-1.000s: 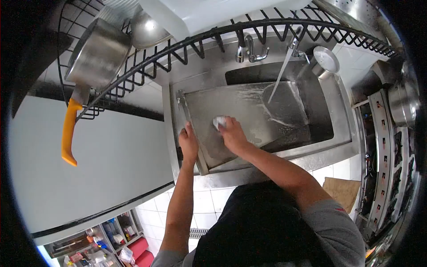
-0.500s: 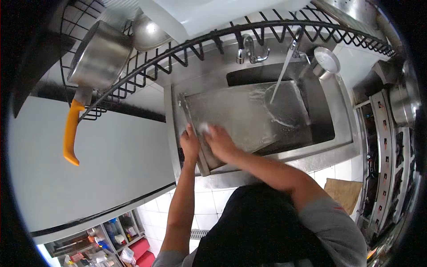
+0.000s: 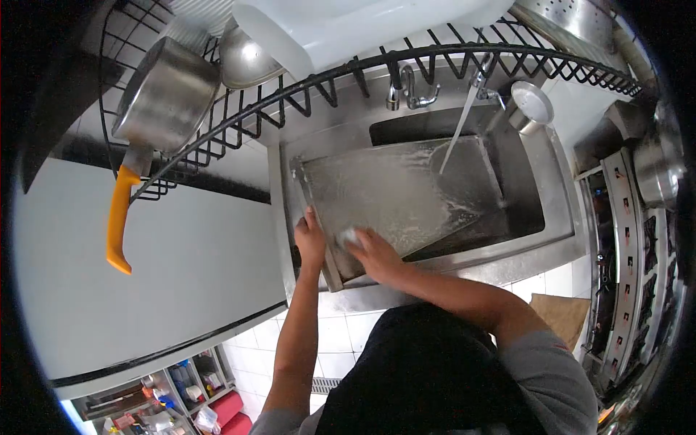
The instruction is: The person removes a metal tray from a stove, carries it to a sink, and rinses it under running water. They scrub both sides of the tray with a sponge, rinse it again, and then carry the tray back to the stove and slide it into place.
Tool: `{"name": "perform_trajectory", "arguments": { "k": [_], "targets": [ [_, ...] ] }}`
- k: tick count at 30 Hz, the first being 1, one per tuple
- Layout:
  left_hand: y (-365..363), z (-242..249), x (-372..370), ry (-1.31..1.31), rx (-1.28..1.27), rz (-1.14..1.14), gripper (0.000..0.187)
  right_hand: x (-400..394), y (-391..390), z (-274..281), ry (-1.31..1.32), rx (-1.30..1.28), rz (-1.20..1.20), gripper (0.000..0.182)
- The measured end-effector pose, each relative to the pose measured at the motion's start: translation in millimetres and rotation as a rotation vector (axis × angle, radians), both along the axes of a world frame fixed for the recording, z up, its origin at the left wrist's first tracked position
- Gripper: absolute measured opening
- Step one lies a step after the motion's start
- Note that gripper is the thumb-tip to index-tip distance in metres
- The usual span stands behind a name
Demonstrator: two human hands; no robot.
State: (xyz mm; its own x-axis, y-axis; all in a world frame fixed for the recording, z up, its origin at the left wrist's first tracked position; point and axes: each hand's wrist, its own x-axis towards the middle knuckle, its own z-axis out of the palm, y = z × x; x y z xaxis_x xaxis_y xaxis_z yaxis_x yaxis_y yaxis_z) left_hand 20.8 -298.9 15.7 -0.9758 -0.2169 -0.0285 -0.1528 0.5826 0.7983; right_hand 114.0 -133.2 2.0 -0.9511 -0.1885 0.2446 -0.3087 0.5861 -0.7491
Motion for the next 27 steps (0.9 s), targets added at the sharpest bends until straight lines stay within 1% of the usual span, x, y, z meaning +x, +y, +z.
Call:
{"name": "perform_trajectory", "arguments": {
  "k": [1, 3, 5, 6, 8, 9, 10, 11, 12, 13, 14, 15, 16, 17, 18, 19, 20, 21, 22, 23, 24, 26, 27],
  "targets": [
    [0.1, -0.3, 0.4, -0.005, 0.001, 0.002, 0.060, 21.4, 14.7, 22.1, -0.140, -0.085, 0.046, 0.032],
    [-1.6, 4.1, 2.6, -0.052, 0.057, -0.026, 0.059, 21.6, 53.8, 5.2, -0.400, 0.073, 0.029, 0.033],
    [3.1, 9.3, 2.7, -0.021, 0.024, -0.016, 0.058, -10.7, 111.1, -79.5, -0.574, -0.062, -0.141, 0.033],
    [4.9, 11.3, 3.5, 0.008, -0.003, -0.008, 0.056, -6.6, 120.0, -82.7, -0.574, -0.066, -0.141, 0.033],
    [8.7, 14.3, 1.5, 0.031, -0.023, 0.007, 0.057, -8.5, 134.4, -76.7, -0.315, 0.469, -0.083, 0.030],
    [11.0, 13.7, 3.9, 0.042, -0.041, 0.032, 0.057, 1.4, 115.0, -78.0, -0.147, 0.391, -0.081, 0.029],
    [12.1, 13.5, 7.1, 0.034, -0.037, 0.030, 0.057, 14.7, 77.0, -69.0, 0.014, 0.312, -0.080, 0.028],
    [11.8, 15.2, 7.0, 0.042, -0.082, 0.026, 0.057, 16.8, 51.0, -26.9, -0.061, 0.231, 0.065, 0.029],
    [9.9, 16.3, 5.5, 0.050, -0.127, 0.017, 0.057, 14.1, 21.0, -6.1, -0.127, 0.140, 0.068, 0.029],
    [-7.7, -15.6, -2.9, 0.007, -0.114, 0.026, 0.057, 3.7, -3.7, 16.1, -0.162, 0.065, 0.066, 0.027],
    [-3.5, -8.7, -0.1, 0.001, -0.106, 0.009, 0.057, -1.6, -13.3, 27.9, -0.196, -0.009, 0.062, 0.025],
    [3.8, 7.5, 3.5, -0.008, -0.098, 0.003, 0.057, 0.6, -8.0, 21.4, -0.202, -0.005, 0.044, 0.025],
    [9.6, 16.7, 4.8, -0.015, -0.092, -0.001, 0.057, 1.5, -5.5, 11.1, -0.122, -0.023, 0.055, 0.025],
    [12.1, 16.6, 5.4, 0.005, -0.075, 0.044, 0.055, 1.0, -4.5, 3.8, -0.042, -0.042, 0.071, 0.026],
    [11.9, 17.7, 5.2, 0.003, -0.072, 0.038, 0.055, 4.5, 14.2, -6.6, -0.007, 0.030, 0.072, 0.028],
    [12.2, 23.6, 5.2, -0.061, -0.126, 0.017, 0.057, 10.0, 48.1, -19.0, 0.028, 0.103, 0.077, 0.031],
    [12.8, 28.6, 6.2, -0.126, -0.179, -0.002, 0.059, 8.1, 82.0, -47.1, -0.028, 0.125, 0.011, 0.034],
    [13.7, 32.0, 7.3, -0.174, -0.131, 0.004, 0.061, 4.0, 117.7, -80.3, -0.085, 0.146, -0.053, 0.038],
    [10.9, 25.5, 6.8, -0.178, -0.127, 0.006, 0.061, 4.0, 159.4, -103.5, -0.117, 0.208, -0.125, 0.038],
    [7.2, 14.8, 5.1, -0.086, -0.084, 0.013, 0.055, 4.4, 190.3, -120.2, -0.145, 0.270, -0.196, 0.039],
    [6.2, 8.1, 3.8, 0.009, -0.041, 0.018, 0.050, 4.7, 202.0, -133.3, -0.144, 0.275, -0.195, 0.039],
    [7.3, 8.8, 3.2, -0.001, -0.051, 0.035, 0.048, -0.3, 210.5, -124.5, -0.427, 0.583, -0.234, 0.036],
    [8.7, 10.7, 1.2, -0.008, -0.063, 0.054, 0.047, 4.4, 197.7, -121.4, -0.352, 0.488, -0.162, 0.035]
  ]
}}
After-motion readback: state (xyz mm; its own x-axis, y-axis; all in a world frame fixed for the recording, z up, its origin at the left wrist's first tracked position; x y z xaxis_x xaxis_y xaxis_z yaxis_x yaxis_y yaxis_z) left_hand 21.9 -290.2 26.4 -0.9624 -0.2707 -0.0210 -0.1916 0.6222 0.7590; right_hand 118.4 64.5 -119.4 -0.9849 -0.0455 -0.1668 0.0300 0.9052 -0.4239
